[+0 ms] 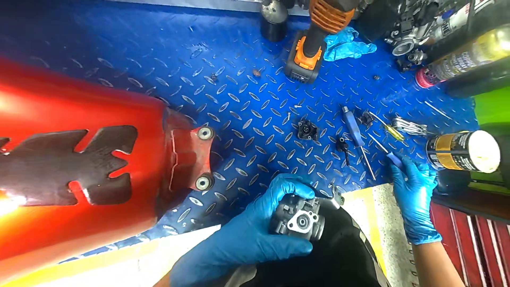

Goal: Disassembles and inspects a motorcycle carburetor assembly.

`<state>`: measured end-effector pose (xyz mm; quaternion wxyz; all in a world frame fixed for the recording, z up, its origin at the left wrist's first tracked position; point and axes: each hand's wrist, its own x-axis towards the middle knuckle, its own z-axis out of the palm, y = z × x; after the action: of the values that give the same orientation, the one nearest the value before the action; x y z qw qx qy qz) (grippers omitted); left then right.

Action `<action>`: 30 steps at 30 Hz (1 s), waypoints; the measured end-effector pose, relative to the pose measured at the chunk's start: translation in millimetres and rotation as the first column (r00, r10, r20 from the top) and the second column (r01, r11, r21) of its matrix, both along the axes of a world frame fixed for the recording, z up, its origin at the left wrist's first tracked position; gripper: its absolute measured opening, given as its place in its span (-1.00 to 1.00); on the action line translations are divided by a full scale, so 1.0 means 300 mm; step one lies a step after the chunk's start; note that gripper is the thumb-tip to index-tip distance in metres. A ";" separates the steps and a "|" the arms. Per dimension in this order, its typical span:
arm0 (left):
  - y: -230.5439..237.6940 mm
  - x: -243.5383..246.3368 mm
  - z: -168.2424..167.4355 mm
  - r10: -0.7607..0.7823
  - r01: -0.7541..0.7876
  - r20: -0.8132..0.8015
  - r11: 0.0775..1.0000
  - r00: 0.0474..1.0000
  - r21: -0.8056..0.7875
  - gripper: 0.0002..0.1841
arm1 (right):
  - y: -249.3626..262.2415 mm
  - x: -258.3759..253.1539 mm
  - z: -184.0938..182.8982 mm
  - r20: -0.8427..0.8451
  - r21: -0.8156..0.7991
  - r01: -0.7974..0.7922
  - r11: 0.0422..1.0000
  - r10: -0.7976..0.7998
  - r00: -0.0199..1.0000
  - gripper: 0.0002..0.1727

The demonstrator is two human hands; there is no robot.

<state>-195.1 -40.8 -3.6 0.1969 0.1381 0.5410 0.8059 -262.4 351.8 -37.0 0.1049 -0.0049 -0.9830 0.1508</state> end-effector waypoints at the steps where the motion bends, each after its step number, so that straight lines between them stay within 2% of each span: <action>1: 0.000 0.002 0.001 0.018 -0.018 -0.019 1.000 1.000 0.002 -0.36 | -0.001 -0.007 -0.007 0.009 0.000 0.004 1.000 -0.004 1.000 -0.63; 7: -0.011 0.007 0.026 0.067 -0.074 -0.143 0.997 0.987 -0.039 -0.57 | -0.006 -0.015 -0.028 0.054 -0.010 0.041 0.999 -0.041 0.998 -0.62; 13: -0.007 -0.017 0.000 0.074 -0.075 -0.194 0.997 0.978 0.006 -0.63 | -0.017 -0.015 -0.012 0.067 0.015 0.115 0.993 -0.116 0.991 -0.52; 15: -0.005 -0.037 -0.003 0.085 -0.092 -0.167 0.995 0.982 -0.035 -0.58 | -0.036 -0.018 0.008 0.037 -0.025 0.141 0.990 -0.140 0.989 -0.49; 18: -0.006 -0.068 0.007 0.144 -0.161 -0.109 0.971 0.984 -0.176 -0.32 | -0.090 -0.035 0.051 0.005 -0.109 0.140 0.984 -0.141 0.990 -0.49; 20: -0.010 -0.084 0.011 0.155 -0.163 -0.064 0.972 0.986 -0.169 -0.15 | -0.130 -0.064 0.076 0.018 -0.164 0.127 0.978 -0.126 0.992 -0.50; 22: -0.015 -0.091 0.018 0.127 -0.130 -0.032 0.982 0.991 -0.136 -0.08 | -0.161 -0.105 0.093 0.021 -0.219 0.075 0.973 -0.072 0.997 -0.50; 25: -0.014 -0.092 0.033 0.073 -0.080 -0.061 0.990 0.995 -0.117 -0.08 | -0.205 -0.185 0.111 0.044 -0.213 -0.008 0.977 0.018 0.999 -0.48; 30: 0.004 -0.078 0.047 0.028 -0.040 -0.120 0.994 0.992 -0.105 -0.14 | -0.242 -0.295 0.110 0.128 0.001 -0.206 0.979 0.204 0.971 -0.50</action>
<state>-218.5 -39.8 10.4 0.1577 0.1657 0.5963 0.7694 -350.9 279.1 -4.1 0.0260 0.0879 -0.9839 0.1534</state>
